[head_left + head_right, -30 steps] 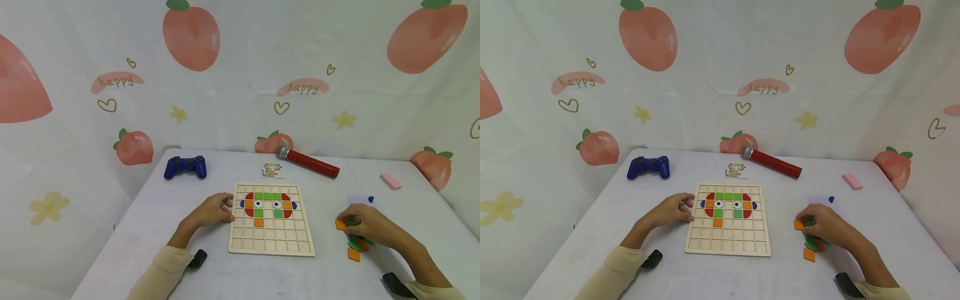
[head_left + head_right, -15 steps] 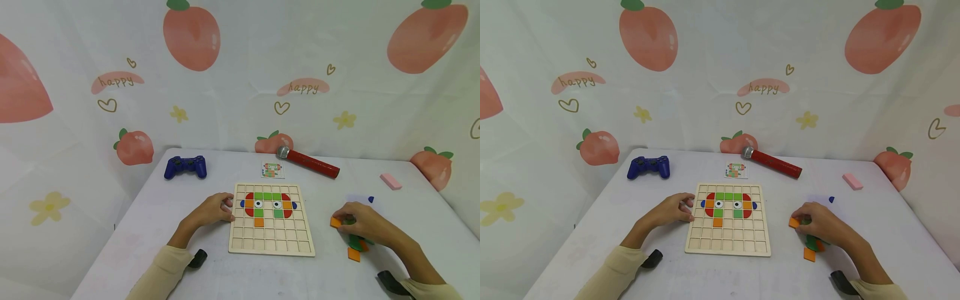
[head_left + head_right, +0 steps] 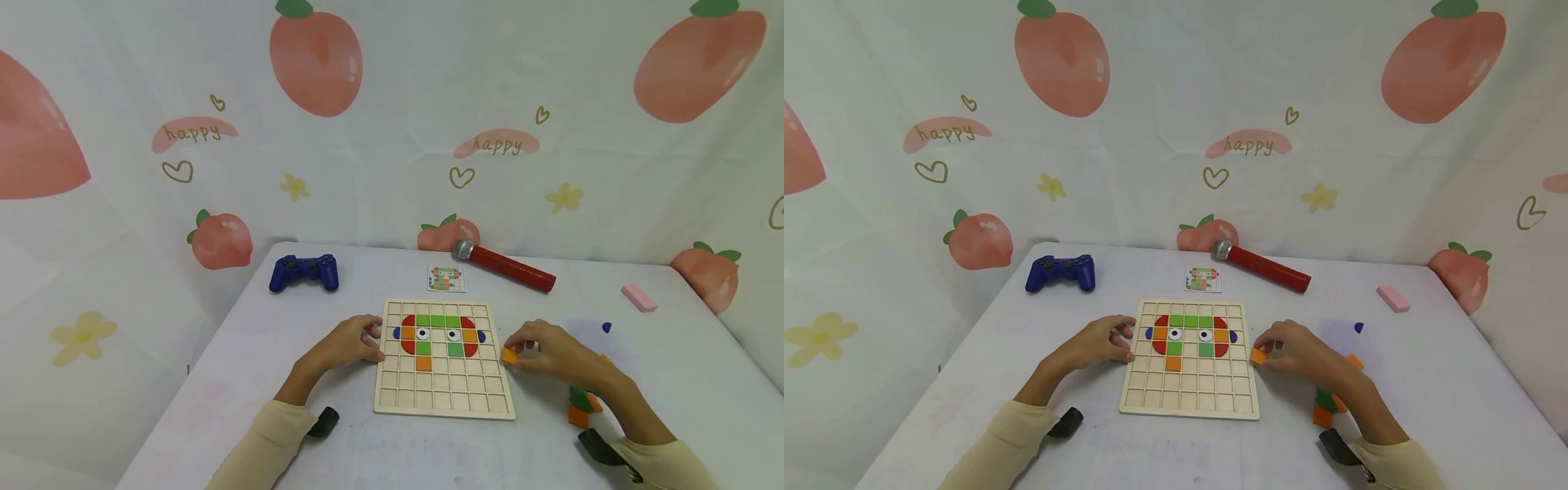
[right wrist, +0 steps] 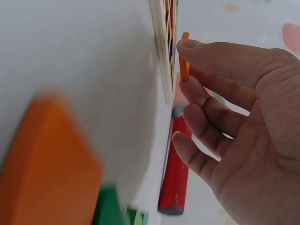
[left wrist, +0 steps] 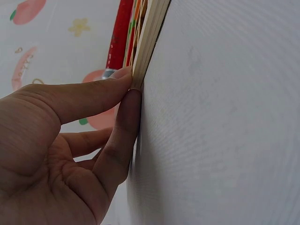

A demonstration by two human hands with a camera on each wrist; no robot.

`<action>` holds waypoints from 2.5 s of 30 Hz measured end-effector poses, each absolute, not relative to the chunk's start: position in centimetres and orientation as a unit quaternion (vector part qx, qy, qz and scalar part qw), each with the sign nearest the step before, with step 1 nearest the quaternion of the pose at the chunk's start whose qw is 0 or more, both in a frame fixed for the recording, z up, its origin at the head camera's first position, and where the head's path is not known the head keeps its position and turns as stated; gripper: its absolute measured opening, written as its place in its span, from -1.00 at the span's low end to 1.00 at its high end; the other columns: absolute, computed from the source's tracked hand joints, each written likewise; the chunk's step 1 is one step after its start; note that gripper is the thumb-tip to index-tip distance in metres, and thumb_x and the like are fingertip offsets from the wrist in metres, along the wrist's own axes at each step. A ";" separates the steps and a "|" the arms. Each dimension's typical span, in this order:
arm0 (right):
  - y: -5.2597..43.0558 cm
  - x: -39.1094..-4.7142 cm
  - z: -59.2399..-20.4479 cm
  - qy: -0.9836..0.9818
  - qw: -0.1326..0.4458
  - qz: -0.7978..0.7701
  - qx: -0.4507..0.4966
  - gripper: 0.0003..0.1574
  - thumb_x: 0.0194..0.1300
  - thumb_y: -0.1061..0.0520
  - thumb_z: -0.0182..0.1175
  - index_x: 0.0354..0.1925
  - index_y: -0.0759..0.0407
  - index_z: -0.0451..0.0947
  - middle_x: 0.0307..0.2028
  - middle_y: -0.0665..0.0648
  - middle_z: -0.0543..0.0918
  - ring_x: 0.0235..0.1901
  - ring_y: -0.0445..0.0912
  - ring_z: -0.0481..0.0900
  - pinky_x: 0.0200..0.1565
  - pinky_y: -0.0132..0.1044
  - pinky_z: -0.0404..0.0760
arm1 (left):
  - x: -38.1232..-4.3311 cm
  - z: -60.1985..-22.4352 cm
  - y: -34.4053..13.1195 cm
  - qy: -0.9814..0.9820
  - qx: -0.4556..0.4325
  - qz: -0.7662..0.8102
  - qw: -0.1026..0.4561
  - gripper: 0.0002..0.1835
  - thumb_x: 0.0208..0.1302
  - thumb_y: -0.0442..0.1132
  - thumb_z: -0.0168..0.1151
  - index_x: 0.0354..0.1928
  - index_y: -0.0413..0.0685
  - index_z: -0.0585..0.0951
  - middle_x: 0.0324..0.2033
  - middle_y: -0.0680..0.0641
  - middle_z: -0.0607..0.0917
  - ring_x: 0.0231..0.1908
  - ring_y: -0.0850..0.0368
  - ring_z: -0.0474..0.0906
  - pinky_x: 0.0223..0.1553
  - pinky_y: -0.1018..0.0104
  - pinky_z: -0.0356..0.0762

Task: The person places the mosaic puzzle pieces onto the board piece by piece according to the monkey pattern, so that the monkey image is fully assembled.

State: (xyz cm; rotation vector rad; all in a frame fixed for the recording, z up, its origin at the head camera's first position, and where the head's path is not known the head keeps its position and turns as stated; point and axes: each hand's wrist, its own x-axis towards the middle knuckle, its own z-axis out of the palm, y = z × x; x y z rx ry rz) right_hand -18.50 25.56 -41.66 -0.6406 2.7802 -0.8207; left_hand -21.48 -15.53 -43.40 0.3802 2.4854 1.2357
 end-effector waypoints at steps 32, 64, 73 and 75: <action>16.5 -20.1 -42.1 0.901 0.117 -0.267 -0.322 -0.71 0.30 0.00 0.53 -0.03 0.00 0.80 -0.15 -0.15 0.67 -0.09 -0.16 0.48 -0.03 -0.26 0.59 | -21.5 -43.3 -15.1 0.880 0.119 0.429 0.167 -0.23 0.16 -0.34 0.61 0.41 -0.29 0.50 -0.03 -0.04 0.64 -0.13 0.17 0.66 0.02 0.21 0.67; 15.8 -19.8 -41.8 0.890 0.121 -0.277 -0.342 -0.67 0.31 0.13 0.51 0.04 0.07 0.79 -0.07 -0.12 0.75 -0.02 -0.15 0.63 0.13 -0.12 0.66 | -21.6 -43.4 -15.3 0.875 0.129 0.434 0.171 -0.20 0.16 -0.32 0.61 0.42 -0.33 0.48 -0.03 -0.07 0.63 -0.12 0.16 0.66 0.01 0.20 0.66; 18.2 -19.5 -41.7 0.899 0.112 -0.294 -0.306 -0.68 0.34 0.08 0.47 0.05 0.03 0.77 -0.08 -0.09 0.72 -0.04 -0.12 0.58 0.07 -0.16 0.64 | -21.5 -43.4 -15.3 0.874 0.130 0.436 0.171 -0.20 0.16 -0.32 0.60 0.43 -0.33 0.47 -0.02 -0.07 0.63 -0.11 0.16 0.66 0.03 0.19 0.67; 19.0 -19.4 -41.8 0.899 0.107 -0.299 -0.301 -0.70 0.35 0.09 0.46 0.04 0.03 0.76 -0.09 -0.10 0.71 -0.05 -0.11 0.57 0.04 -0.19 0.62 | -21.5 -43.4 -15.4 0.874 0.129 0.436 0.171 -0.21 0.17 -0.32 0.60 0.43 -0.33 0.47 -0.02 -0.08 0.63 -0.11 0.15 0.66 0.04 0.18 0.67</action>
